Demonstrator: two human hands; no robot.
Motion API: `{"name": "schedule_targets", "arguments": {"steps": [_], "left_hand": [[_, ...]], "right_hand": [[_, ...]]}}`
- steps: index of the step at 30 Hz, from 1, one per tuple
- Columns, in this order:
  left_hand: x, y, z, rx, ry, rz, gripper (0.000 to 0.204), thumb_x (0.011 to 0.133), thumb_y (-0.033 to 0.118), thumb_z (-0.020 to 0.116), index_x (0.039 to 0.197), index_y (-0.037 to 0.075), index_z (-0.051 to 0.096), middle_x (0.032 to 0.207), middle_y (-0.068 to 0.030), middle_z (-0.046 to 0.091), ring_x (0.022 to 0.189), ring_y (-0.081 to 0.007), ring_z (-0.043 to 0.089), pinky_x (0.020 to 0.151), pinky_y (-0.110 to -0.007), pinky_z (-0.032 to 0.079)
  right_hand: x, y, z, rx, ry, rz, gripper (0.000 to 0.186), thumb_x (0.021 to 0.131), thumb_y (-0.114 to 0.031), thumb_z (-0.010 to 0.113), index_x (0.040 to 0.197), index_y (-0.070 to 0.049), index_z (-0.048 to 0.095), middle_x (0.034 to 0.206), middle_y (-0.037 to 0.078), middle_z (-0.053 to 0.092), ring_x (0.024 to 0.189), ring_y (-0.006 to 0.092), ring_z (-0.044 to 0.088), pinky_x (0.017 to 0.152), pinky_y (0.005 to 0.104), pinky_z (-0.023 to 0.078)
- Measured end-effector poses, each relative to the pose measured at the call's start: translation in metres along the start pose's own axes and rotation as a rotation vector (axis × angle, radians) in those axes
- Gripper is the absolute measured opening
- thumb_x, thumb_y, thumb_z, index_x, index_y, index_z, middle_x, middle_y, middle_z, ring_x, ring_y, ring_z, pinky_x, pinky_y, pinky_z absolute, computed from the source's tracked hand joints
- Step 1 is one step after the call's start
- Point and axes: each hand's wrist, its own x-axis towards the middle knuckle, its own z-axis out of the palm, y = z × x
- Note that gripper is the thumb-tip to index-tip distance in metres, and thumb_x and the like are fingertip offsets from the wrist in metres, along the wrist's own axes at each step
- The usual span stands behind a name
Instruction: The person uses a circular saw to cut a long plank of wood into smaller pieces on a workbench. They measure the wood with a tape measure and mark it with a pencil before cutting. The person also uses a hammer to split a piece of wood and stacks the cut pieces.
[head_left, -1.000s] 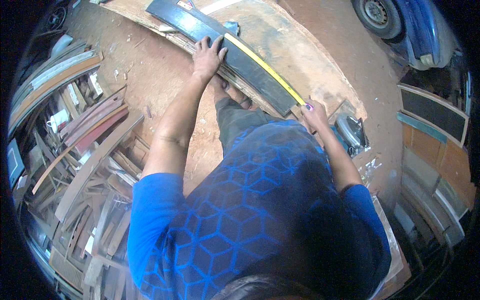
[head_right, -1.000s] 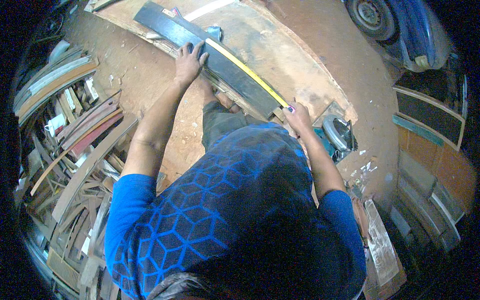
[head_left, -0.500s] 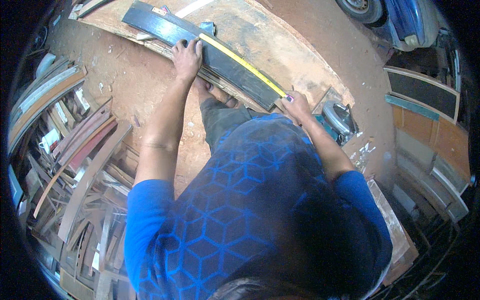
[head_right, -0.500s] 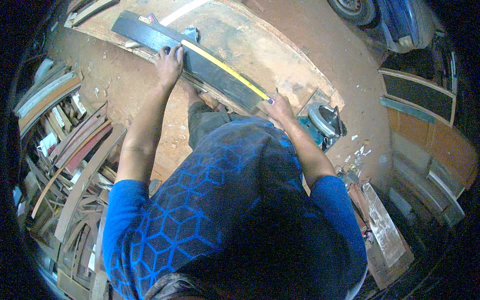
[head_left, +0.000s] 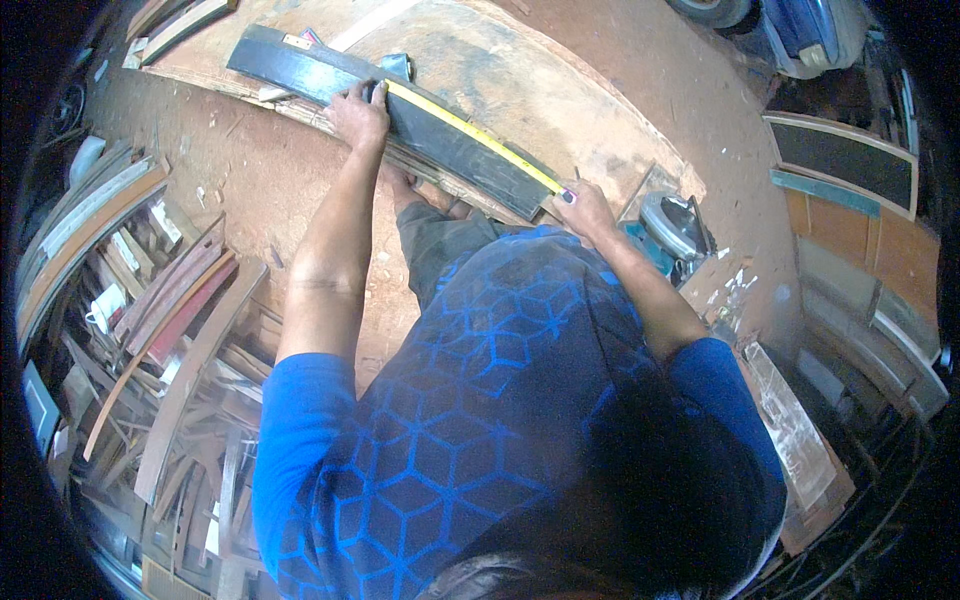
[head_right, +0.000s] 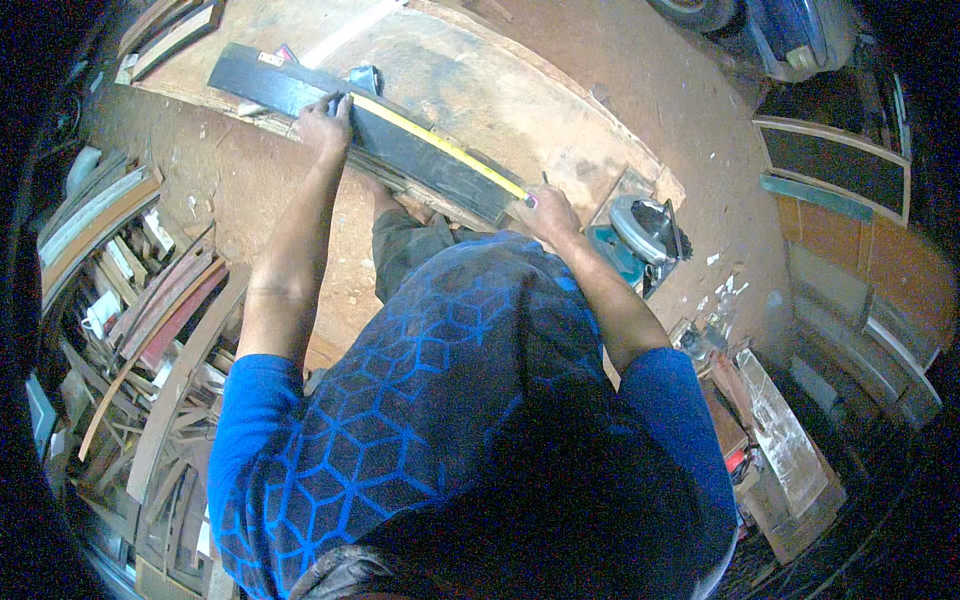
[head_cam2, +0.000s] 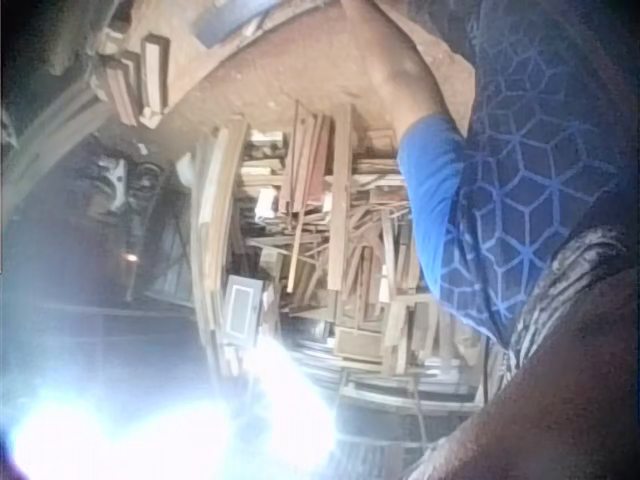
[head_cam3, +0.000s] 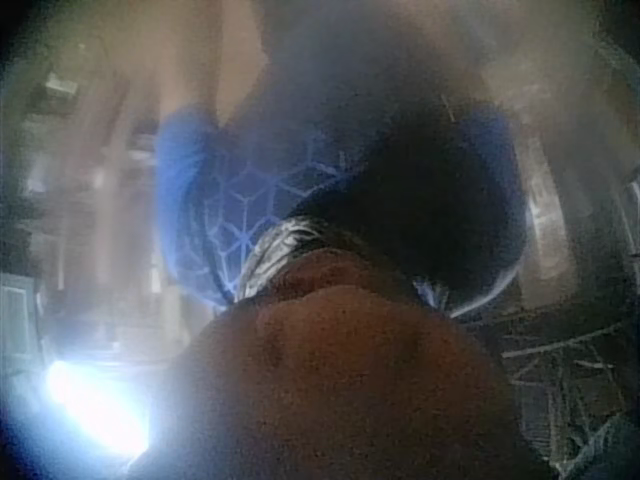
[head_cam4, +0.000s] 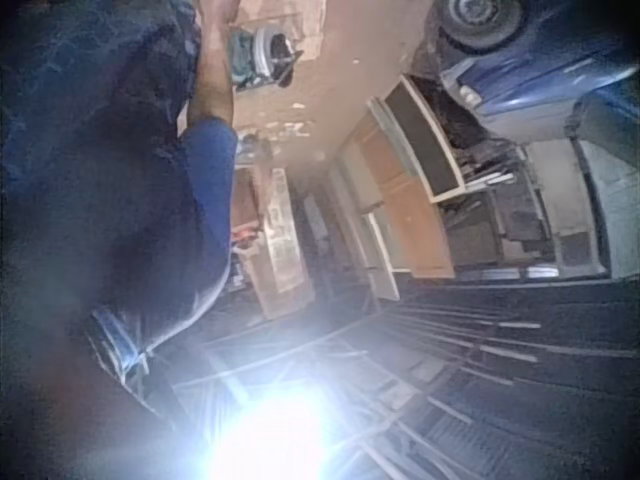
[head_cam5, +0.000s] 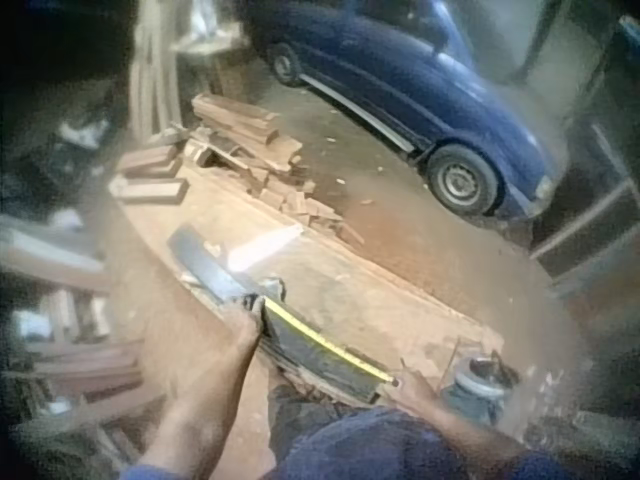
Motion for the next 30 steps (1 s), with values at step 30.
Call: {"name": "schedule_targets", "arguments": {"steps": [30], "left_hand": [[0.01, -0.002, 0.0, 0.024, -0.153, -0.025, 0.032, 0.092, 0.046, 0.07, 0.113, 0.023, 0.079, 0.126, -0.02, 0.062, 0.123, -0.0399, 0.05, 0.11, -0.047, 0.04]], "right_hand": [[-0.012, 0.028, 0.016, 0.044, 0.123, -0.148, 0.064, 0.089, -0.055, 0.07, 0.128, -0.005, 0.066, 0.13, 0.021, 0.065, 0.124, 0.0371, 0.06, 0.105, 0.0454, 0.048]]}}
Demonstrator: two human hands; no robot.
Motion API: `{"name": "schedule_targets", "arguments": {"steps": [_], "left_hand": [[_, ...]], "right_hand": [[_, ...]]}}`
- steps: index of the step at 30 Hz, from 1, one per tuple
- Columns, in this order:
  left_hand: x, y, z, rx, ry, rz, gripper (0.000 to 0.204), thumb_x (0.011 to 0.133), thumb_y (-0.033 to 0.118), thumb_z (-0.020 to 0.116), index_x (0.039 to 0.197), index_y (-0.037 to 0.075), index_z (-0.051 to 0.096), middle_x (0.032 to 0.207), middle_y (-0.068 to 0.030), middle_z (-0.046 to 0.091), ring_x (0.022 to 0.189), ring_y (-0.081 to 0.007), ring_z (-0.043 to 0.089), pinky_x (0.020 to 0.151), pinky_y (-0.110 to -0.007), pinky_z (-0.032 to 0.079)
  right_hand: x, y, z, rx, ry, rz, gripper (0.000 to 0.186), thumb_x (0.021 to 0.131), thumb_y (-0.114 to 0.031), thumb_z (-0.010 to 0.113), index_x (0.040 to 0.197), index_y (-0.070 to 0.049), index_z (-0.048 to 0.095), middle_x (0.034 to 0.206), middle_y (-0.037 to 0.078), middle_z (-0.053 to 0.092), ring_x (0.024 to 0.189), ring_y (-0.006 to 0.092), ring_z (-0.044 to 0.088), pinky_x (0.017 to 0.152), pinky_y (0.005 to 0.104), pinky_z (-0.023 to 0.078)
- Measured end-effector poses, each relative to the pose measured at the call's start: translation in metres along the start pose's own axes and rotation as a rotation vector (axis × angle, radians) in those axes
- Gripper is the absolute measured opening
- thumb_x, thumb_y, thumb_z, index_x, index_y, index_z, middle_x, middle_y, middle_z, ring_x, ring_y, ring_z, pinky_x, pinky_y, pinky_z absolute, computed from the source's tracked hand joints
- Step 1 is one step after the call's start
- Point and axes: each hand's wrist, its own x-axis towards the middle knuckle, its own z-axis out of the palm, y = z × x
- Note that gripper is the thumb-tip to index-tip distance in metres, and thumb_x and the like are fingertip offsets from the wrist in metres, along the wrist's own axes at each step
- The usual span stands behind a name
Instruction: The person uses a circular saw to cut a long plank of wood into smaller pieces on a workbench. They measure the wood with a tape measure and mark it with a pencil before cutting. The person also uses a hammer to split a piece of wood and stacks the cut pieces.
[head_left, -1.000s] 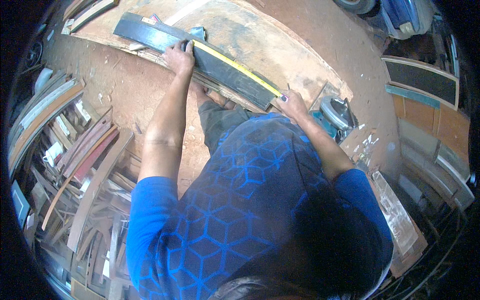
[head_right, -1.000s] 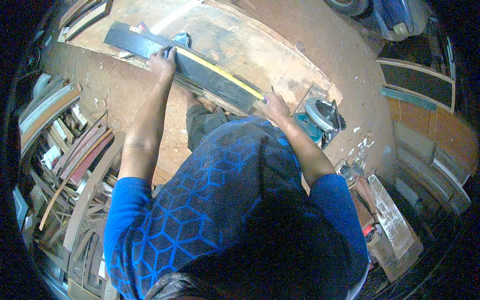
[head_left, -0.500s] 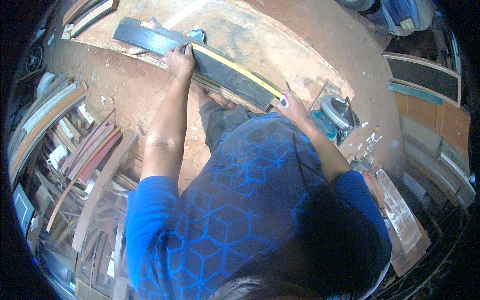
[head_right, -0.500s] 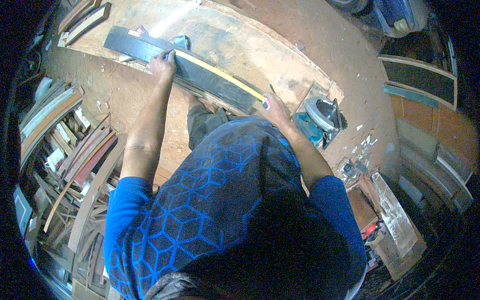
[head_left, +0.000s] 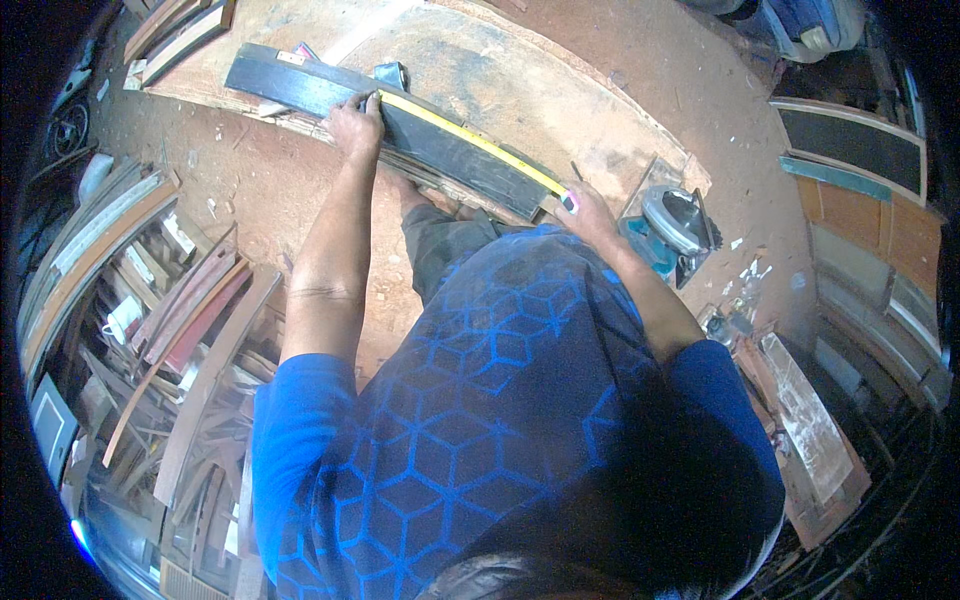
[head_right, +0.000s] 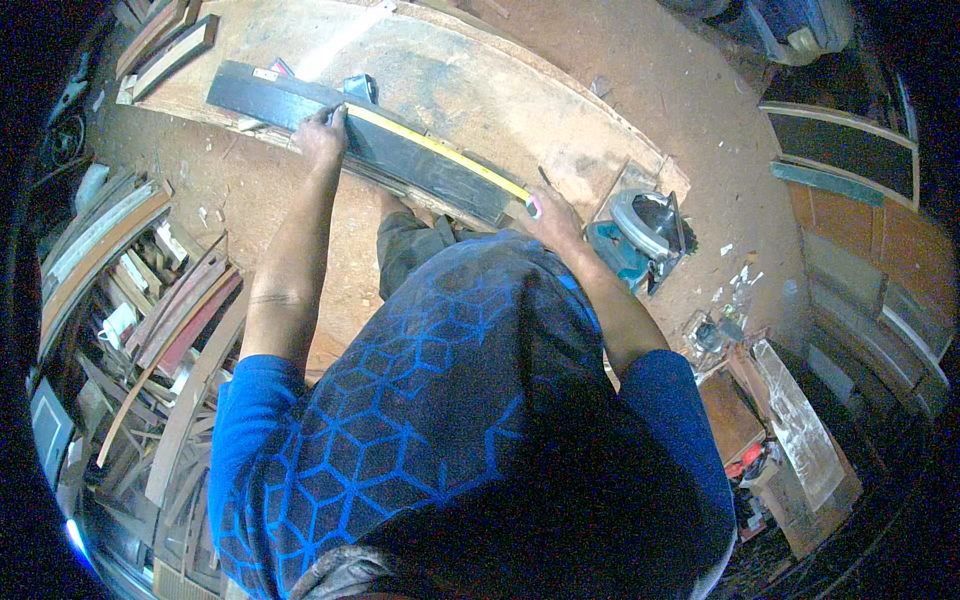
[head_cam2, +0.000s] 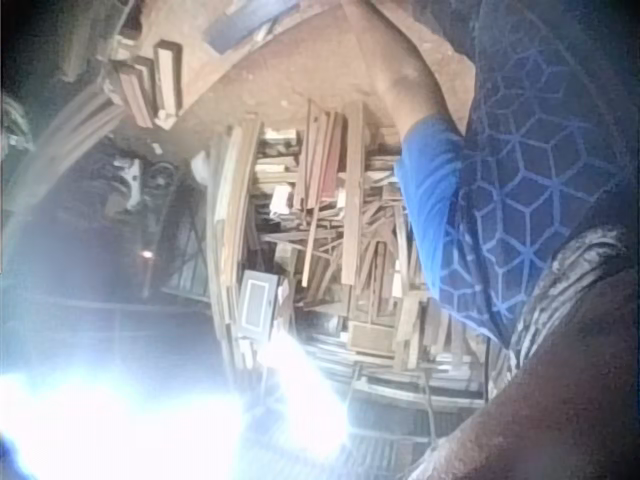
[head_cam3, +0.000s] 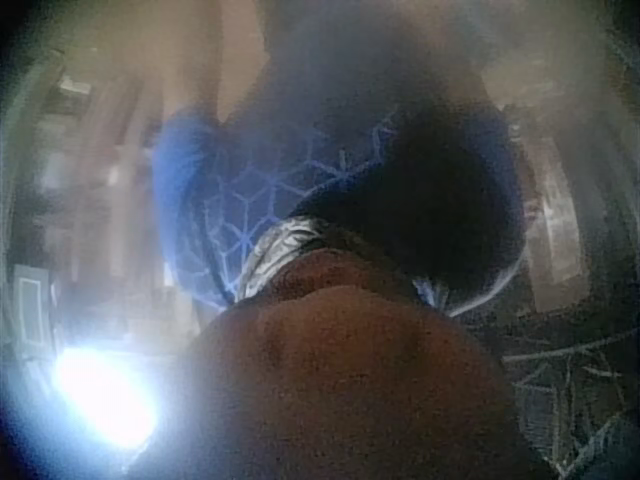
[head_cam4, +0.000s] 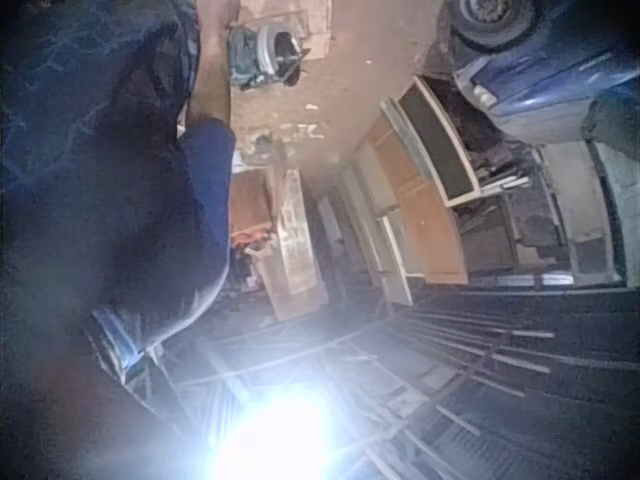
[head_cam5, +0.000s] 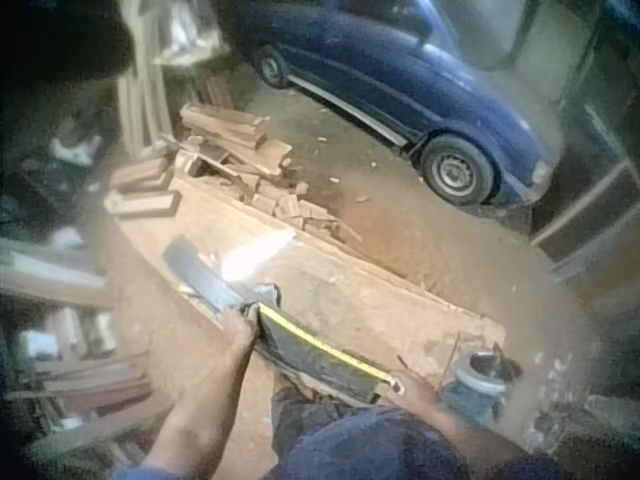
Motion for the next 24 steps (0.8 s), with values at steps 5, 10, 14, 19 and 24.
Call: {"name": "schedule_targets", "arguments": {"steps": [5, 10, 14, 19, 24], "left_hand": [[0.001, 0.004, -0.001, 0.019, -0.022, -0.012, 0.033, 0.092, 0.047, 0.07, 0.113, 0.023, 0.079, 0.126, -0.0203, 0.062, 0.123, -0.0399, 0.05, 0.109, -0.047, 0.041], [0.003, 0.0, -0.001, 0.005, -0.03, -0.007, 0.033, 0.092, 0.047, 0.07, 0.114, 0.024, 0.079, 0.123, -0.0197, 0.063, 0.123, -0.0395, 0.051, 0.108, -0.048, 0.041], [0.003, -0.001, 0.003, -0.005, -0.002, 0.007, 0.033, 0.091, 0.047, 0.071, 0.113, 0.024, 0.08, 0.12, -0.0203, 0.064, 0.12, -0.0394, 0.052, 0.107, -0.048, 0.042], [0.006, -0.011, 0.011, 0.026, 0.043, 0.075, 0.033, 0.09, 0.047, 0.072, 0.111, 0.023, 0.08, 0.119, -0.0213, 0.064, 0.119, -0.0396, 0.053, 0.106, -0.049, 0.042], [0.002, -0.001, 0.003, 0.001, 0.013, 0.045, 0.034, 0.09, 0.043, 0.072, 0.114, 0.02, 0.078, 0.118, -0.0211, 0.065, 0.118, -0.0397, 0.054, 0.104, -0.049, 0.043]], "right_hand": [[0.0, 0.003, 0.003, -0.036, 0.0, 0.005, 0.067, 0.089, -0.056, 0.069, 0.132, -0.004, 0.065, 0.132, 0.021, 0.064, 0.124, 0.0376, 0.06, 0.106, 0.0455, 0.047], [0.001, -0.006, -0.002, -0.004, -0.025, 0.044, 0.058, 0.086, -0.038, 0.07, 0.131, -0.002, 0.064, 0.129, 0.022, 0.064, 0.121, 0.0393, 0.061, 0.105, 0.0457, 0.048], [0.002, -0.007, -0.005, -0.012, -0.066, 0.08, 0.053, 0.085, -0.03, 0.071, 0.129, -0.001, 0.065, 0.128, 0.023, 0.064, 0.121, 0.0398, 0.061, 0.105, 0.0453, 0.048], [0.001, -0.01, -0.008, 0.003, -0.039, 0.035, 0.054, 0.085, -0.03, 0.071, 0.129, 0.0, 0.065, 0.129, 0.023, 0.065, 0.122, 0.0395, 0.061, 0.106, 0.045, 0.048], [0.0, -0.003, -0.004, -0.021, -0.009, 0.014, 0.054, 0.085, -0.031, 0.072, 0.13, -0.001, 0.064, 0.127, 0.023, 0.066, 0.121, 0.0378, 0.062, 0.105, 0.0441, 0.048]]}}
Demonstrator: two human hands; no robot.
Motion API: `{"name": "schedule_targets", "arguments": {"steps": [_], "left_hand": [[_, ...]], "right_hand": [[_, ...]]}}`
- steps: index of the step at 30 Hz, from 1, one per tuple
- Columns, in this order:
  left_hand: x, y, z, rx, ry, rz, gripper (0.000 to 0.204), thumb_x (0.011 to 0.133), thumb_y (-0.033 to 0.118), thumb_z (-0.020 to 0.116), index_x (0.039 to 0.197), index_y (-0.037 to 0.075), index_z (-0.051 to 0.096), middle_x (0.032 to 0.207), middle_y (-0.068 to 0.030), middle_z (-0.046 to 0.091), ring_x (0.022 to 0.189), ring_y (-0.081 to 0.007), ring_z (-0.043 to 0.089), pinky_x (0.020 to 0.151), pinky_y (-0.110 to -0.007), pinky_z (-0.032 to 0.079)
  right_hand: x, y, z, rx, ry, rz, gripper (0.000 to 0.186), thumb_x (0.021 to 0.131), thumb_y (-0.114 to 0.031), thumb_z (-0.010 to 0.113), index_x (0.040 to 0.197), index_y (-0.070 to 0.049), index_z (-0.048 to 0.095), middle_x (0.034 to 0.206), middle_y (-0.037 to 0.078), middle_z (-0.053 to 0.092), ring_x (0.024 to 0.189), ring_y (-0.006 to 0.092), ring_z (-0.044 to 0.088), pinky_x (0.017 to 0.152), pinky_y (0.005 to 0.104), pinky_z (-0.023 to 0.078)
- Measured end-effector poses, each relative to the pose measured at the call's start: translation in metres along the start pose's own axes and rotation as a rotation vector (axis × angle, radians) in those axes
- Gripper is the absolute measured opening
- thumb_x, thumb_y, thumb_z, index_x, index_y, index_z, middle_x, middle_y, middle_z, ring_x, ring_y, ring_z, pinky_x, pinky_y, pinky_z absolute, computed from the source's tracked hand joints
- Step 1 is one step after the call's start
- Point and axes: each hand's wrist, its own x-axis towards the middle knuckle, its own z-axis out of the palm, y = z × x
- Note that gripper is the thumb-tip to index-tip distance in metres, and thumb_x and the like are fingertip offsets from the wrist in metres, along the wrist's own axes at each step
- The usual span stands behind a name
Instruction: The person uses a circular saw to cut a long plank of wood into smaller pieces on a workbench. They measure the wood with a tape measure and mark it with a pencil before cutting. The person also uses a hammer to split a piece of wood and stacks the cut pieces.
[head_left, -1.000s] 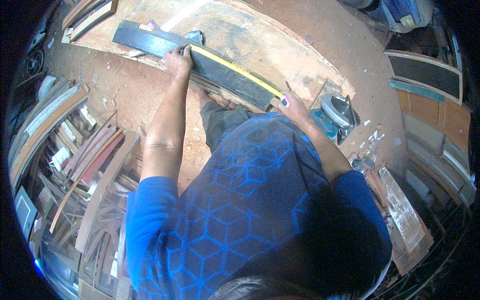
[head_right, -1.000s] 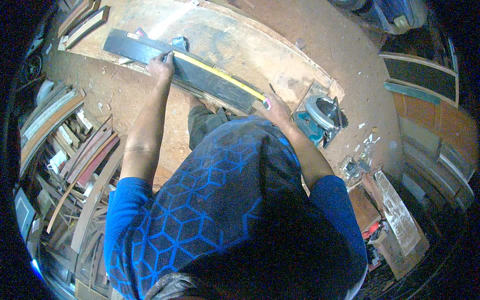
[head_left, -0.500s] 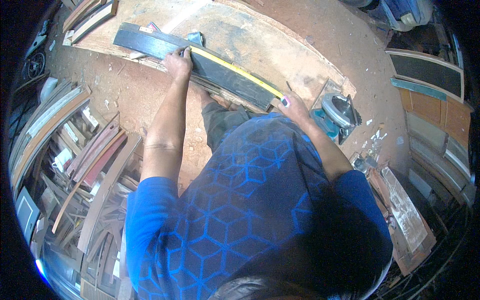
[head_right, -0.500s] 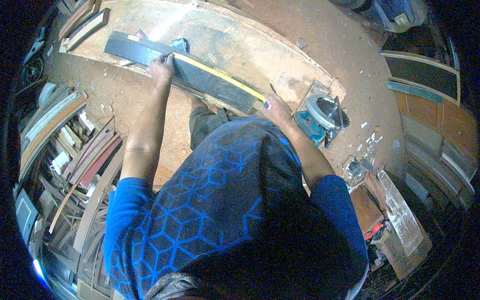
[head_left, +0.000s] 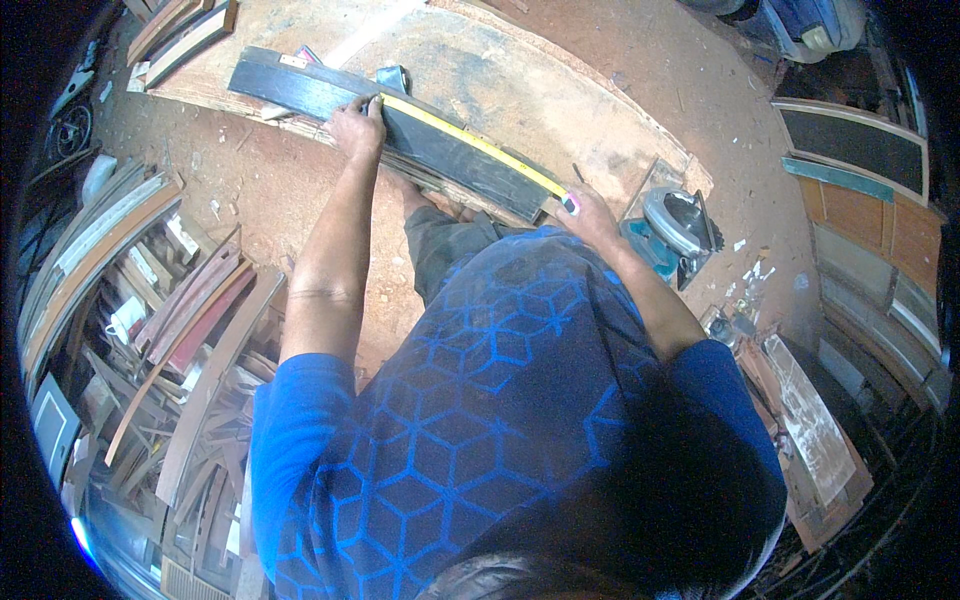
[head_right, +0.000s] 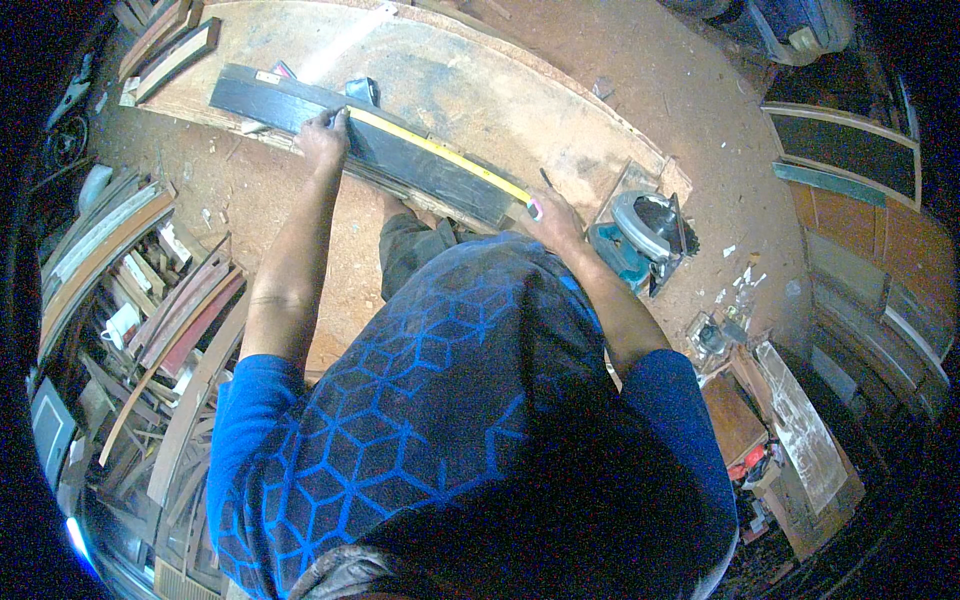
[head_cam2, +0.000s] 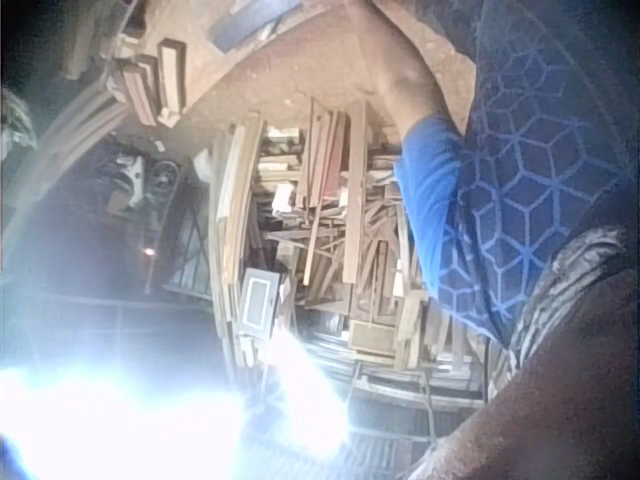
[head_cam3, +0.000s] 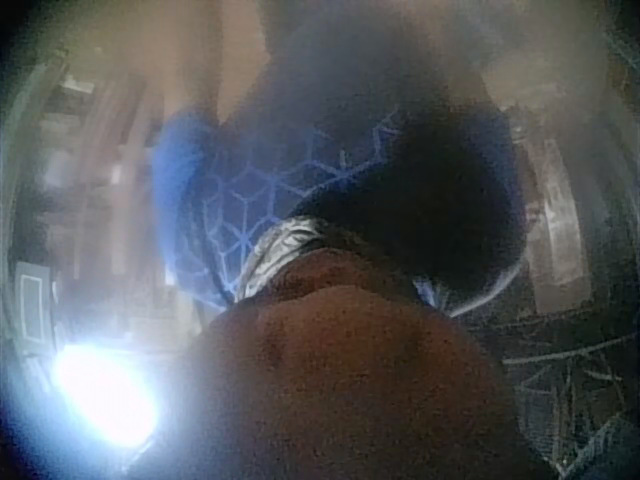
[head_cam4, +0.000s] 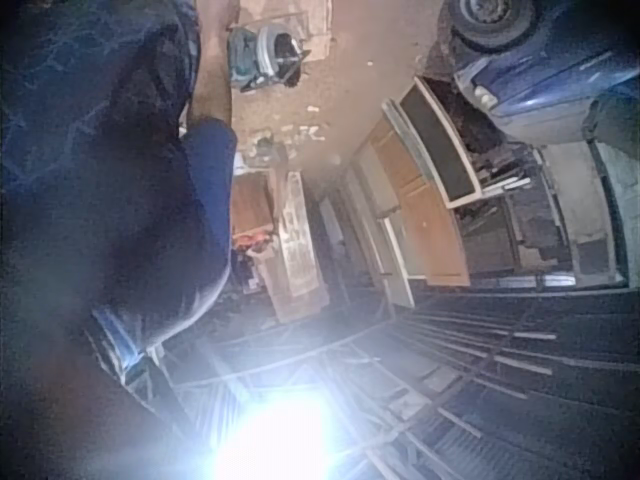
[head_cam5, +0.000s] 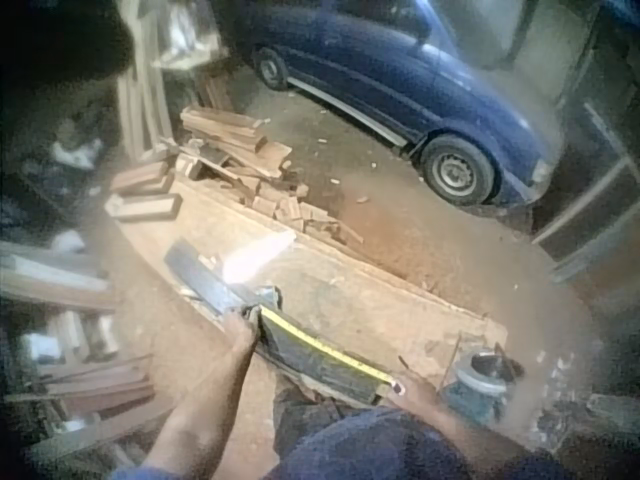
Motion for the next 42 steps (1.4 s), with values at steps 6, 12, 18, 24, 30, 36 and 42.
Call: {"name": "schedule_targets", "arguments": {"steps": [6, 12, 18, 24, 30, 36, 42], "left_hand": [[-0.046, 0.061, -0.076, -0.673, -0.201, 0.096, 0.032, 0.095, 0.025, 0.073, 0.114, 0.0, 0.073, 0.084, -0.0106, 0.074, 0.073, -0.0164, 0.066, 0.071, -0.031, 0.052], [-0.201, 0.205, -0.293, -0.945, -0.982, 0.357, 0.054, 0.108, 0.042, 0.05, 0.089, -0.002, 0.075, 0.089, -0.0112, 0.075, 0.087, -0.017, 0.069, 0.087, -0.033, 0.053], [-0.261, 0.259, -0.386, -1.439, -1.431, 0.768, 0.05, 0.109, 0.035, 0.044, 0.105, -0.006, 0.073, 0.104, -0.0221, 0.074, 0.096, -0.0301, 0.073, 0.092, -0.04, 0.055], [-0.268, 0.263, -0.401, -1.52, -1.514, 1.01, 0.051, 0.11, 0.032, 0.041, 0.103, -0.007, 0.073, 0.103, -0.0244, 0.074, 0.091, -0.031, 0.074, 0.084, -0.041, 0.059], [-0.234, 0.232, -0.417, -1.53, -1.438, 1.196, 0.052, 0.111, 0.03, 0.039, 0.1, -0.007, 0.073, 0.102, -0.0267, 0.073, 0.087, -0.0319, 0.075, 0.076, -0.043, 0.063], [-0.154, 0.165, -0.429, -1.185, -0.983, 1.325, 0.036, 0.107, 0.019, 0.049, 0.088, -0.002, 0.071, 0.088, -0.0127, 0.076, 0.072, -0.0208, 0.075, 0.061, -0.038, 0.062], [0.006, 0.022, -0.327, -0.748, -0.562, 0.393, 0.041, 0.101, 0.033, 0.066, 0.075, 0.003, 0.071, 0.056, -0.0003, 0.062, 0.051, -0.0049, 0.056, 0.048, -0.025, 0.044]], "right_hand": [[-0.004, 0.006, -0.003, 0.125, 0.135, 0.126, 0.051, 0.087, -0.032, 0.071, 0.131, -0.006, 0.064, 0.119, 0.019, 0.069, 0.111, 0.0356, 0.066, 0.096, 0.0451, 0.052], [0.001, -0.023, -0.026, 0.457, 0.314, 0.173, 0.072, 0.084, -0.029, 0.074, 0.148, -0.011, 0.047, 0.111, 0.02, 0.072, 0.102, 0.036, 0.07, 0.092, 0.0456, 0.055], [0.003, -0.038, -0.004, 0.48, 0.297, 0.243, 0.071, 0.085, -0.036, 0.073, 0.147, -0.01, 0.049, 0.111, 0.021, 0.072, 0.102, 0.0352, 0.071, 0.093, 0.0457, 0.054], [-0.015, -0.051, 0.014, 0.555, 0.291, 0.28, 0.065, 0.086, -0.037, 0.073, 0.142, -0.009, 0.054, 0.12, 0.022, 0.07, 0.108, 0.0332, 0.069, 0.095, 0.0432, 0.054], [0.008, -0.082, 0.012, 0.494, 0.321, 0.345, 0.06, 0.088, -0.035, 0.071, 0.141, -0.012, 0.056, 0.113, 0.019, 0.072, 0.106, 0.0329, 0.069, 0.096, 0.0427, 0.053], [0.093, -0.11, 0.02, 0.217, 0.265, 0.357, 0.065, 0.087, -0.043, 0.071, 0.144, -0.016, 0.053, 0.121, 0.018, 0.07, 0.114, 0.0369, 0.066, 0.098, 0.047, 0.052], [0.188, -0.166, 0.023, -0.112, 0.341, 0.29, 0.077, 0.084, -0.049, 0.075, 0.145, -0.008, 0.052, 0.131, 0.024, 0.064, 0.12, 0.0406, 0.062, 0.101, 0.0508, 0.049]]}}
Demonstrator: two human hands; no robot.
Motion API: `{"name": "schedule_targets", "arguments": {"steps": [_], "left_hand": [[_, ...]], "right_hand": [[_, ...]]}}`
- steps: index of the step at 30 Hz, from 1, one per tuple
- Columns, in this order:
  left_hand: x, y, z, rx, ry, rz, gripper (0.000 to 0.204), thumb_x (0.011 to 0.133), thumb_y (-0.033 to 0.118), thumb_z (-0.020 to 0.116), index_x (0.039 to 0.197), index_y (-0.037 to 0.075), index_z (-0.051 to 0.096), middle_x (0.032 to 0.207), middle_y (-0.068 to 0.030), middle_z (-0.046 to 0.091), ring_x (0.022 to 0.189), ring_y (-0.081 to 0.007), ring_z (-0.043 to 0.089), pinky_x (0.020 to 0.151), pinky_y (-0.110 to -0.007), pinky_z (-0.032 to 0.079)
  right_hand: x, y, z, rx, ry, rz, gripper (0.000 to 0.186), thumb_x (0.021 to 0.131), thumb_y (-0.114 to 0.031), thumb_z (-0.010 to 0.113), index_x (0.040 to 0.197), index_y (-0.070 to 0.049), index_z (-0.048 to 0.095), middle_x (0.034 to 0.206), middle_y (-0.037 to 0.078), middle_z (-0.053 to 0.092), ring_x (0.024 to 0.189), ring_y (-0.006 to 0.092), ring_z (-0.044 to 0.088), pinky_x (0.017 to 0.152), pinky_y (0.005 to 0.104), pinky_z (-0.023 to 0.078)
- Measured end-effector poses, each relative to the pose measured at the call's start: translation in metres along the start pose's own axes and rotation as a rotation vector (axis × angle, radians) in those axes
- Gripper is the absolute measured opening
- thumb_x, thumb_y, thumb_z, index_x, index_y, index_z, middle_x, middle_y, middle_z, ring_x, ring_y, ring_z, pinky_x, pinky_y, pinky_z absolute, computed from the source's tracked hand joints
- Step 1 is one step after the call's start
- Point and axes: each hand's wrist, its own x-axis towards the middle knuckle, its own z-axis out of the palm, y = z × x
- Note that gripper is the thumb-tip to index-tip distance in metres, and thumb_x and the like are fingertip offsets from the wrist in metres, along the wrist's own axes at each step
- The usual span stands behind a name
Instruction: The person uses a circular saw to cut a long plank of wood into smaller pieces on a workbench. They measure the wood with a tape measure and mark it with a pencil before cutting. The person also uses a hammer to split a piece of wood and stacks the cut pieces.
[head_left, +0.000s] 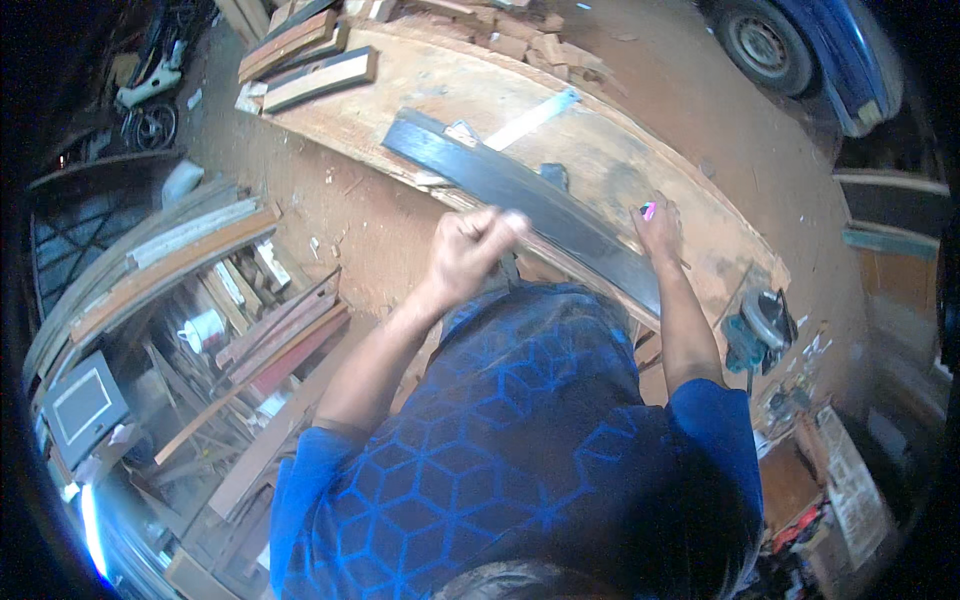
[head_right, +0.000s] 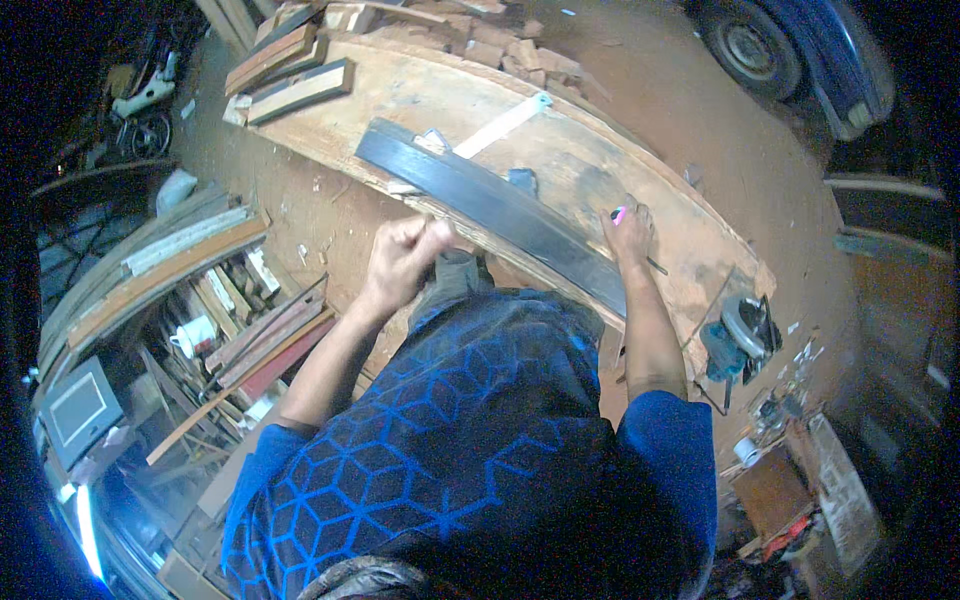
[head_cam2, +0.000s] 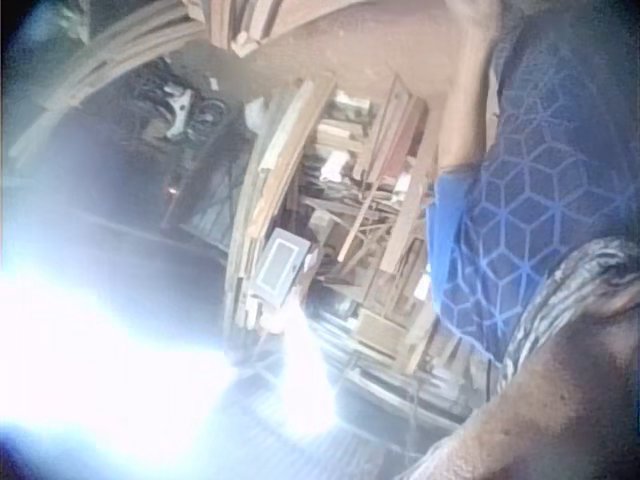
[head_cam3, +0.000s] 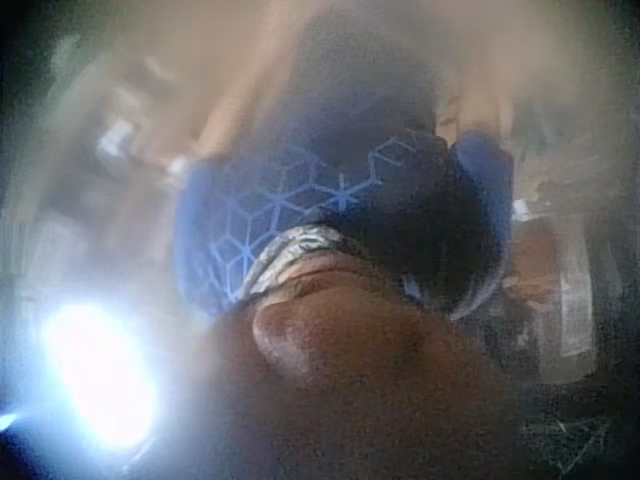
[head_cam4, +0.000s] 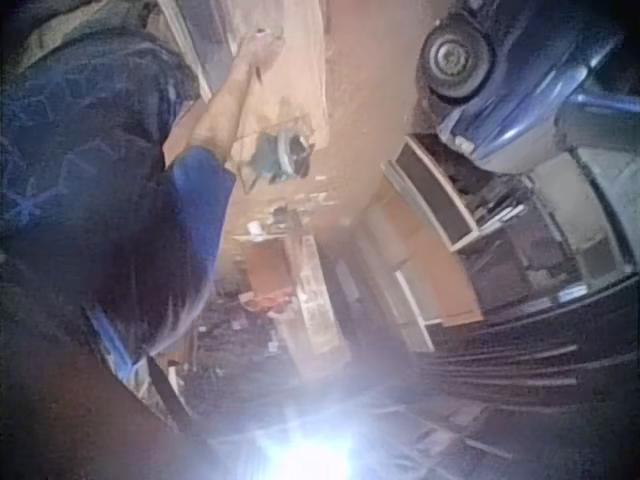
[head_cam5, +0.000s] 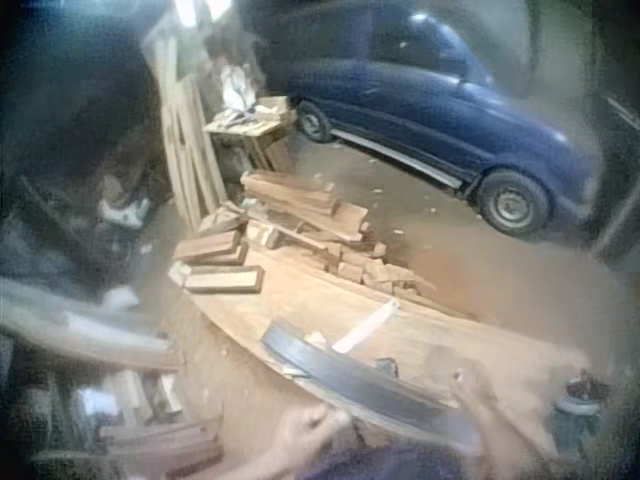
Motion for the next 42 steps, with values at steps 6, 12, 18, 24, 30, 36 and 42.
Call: {"name": "schedule_targets", "arguments": {"steps": [6, 12, 18, 24, 30, 36, 42], "left_hand": [[0.014, -0.227, -0.1, -0.035, 0.282, -0.466, 0.074, 0.103, 0.064, 0.045, 0.065, 0.003, 0.06, 0.066, -0.0043, 0.058, 0.065, -0.0144, 0.054, 0.064, -0.035, 0.045], [0.043, -0.281, -0.127, -0.167, 0.172, -0.825, 0.081, 0.097, 0.078, 0.038, 0.099, 0.004, 0.07, 0.069, 0.0021, 0.044, 0.068, -0.0122, 0.044, 0.066, -0.034, 0.039], [0.088, -0.318, -0.079, -0.696, -0.048, -1.012, 0.105, 0.086, 0.091, 0.038, 0.143, 0.003, 0.049, 0.129, -0.0152, 0.06, 0.108, -0.0272, 0.063, 0.1, -0.046, 0.048], [0.1, -0.261, -0.057, -1.422, 0.354, -0.738, 0.114, 0.082, 0.095, 0.031, 0.159, 0.011, 0.03, 0.16, -0.0159, 0.037, 0.147, -0.0359, 0.033, 0.118, -0.061, 0.028], [0.097, -0.217, -0.077, -1.488, 0.439, -0.554, 0.115, 0.083, 0.095, 0.029, 0.159, 0.008, 0.026, 0.16, -0.0167, 0.034, 0.147, -0.0368, 0.032, 0.122, -0.055, 0.024], [0.092, -0.242, -0.095, -1.671, 0.419, -0.4, 0.112, 0.084, 0.094, 0.027, 0.157, 0.009, 0.032, 0.154, -0.016, 0.043, 0.143, -0.0364, 0.04, 0.119, -0.054, 0.031], [0.089, -0.228, -0.105, -1.529, 0.476, -0.509, 0.087, 0.097, 0.077, 0.034, 0.149, 0.008, 0.044, 0.149, -0.0162, 0.049, 0.139, -0.0346, 0.044, 0.117, -0.053, 0.035]], "right_hand": [[-0.002, -0.094, 0.011, 0.196, -0.584, -0.183, 0.102, 0.071, -0.058, 0.085, 0.143, 0.005, 0.051, 0.144, 0.029, 0.054, 0.132, 0.0383, 0.055, 0.11, 0.0447, 0.044], [0.008, -0.096, 0.022, 0.248, -0.771, -0.031, 0.106, 0.058, -0.064, 0.09, 0.135, 0.003, 0.061, 0.137, 0.028, 0.06, 0.127, 0.0379, 0.06, 0.107, 0.0448, 0.046], [-0.018, -0.178, -0.003, -0.038, -0.658, -0.239, 0.089, 0.059, -0.059, 0.09, 0.125, -0.002, 0.069, 0.107, 0.026, 0.072, 0.105, 0.0401, 0.068, 0.094, 0.0458, 0.051], [-0.058, -0.285, -0.057, -0.172, -0.452, -0.502, 0.063, 0.085, -0.05, 0.076, 0.121, 0.001, 0.068, 0.117, 0.024, 0.064, 0.114, 0.0375, 0.062, 0.096, 0.0465, 0.049], [-0.052, -0.178, -0.076, 0.179, -0.469, -0.1, 0.068, 0.085, -0.048, 0.078, 0.129, 0.002, 0.064, 0.117, 0.019, 0.066, 0.11, 0.0344, 0.063, 0.097, 0.0427, 0.049], [-0.057, -0.23, -0.153, 0.091, -0.847, -0.02, 0.063, 0.075, -0.04, 0.089, 0.116, 0.002, 0.066, 0.108, 0.017, 0.067, 0.097, 0.0313, 0.065, 0.087, 0.0421, 0.051], [-0.081, -0.249, -0.167, -0.07, -0.423, -0.333, 0.057, 0.069, -0.035, 0.09, 0.105, -0.001, 0.063, 0.099, 0.017, 0.063, 0.095, 0.0352, 0.062, 0.085, 0.0437, 0.051]]}}
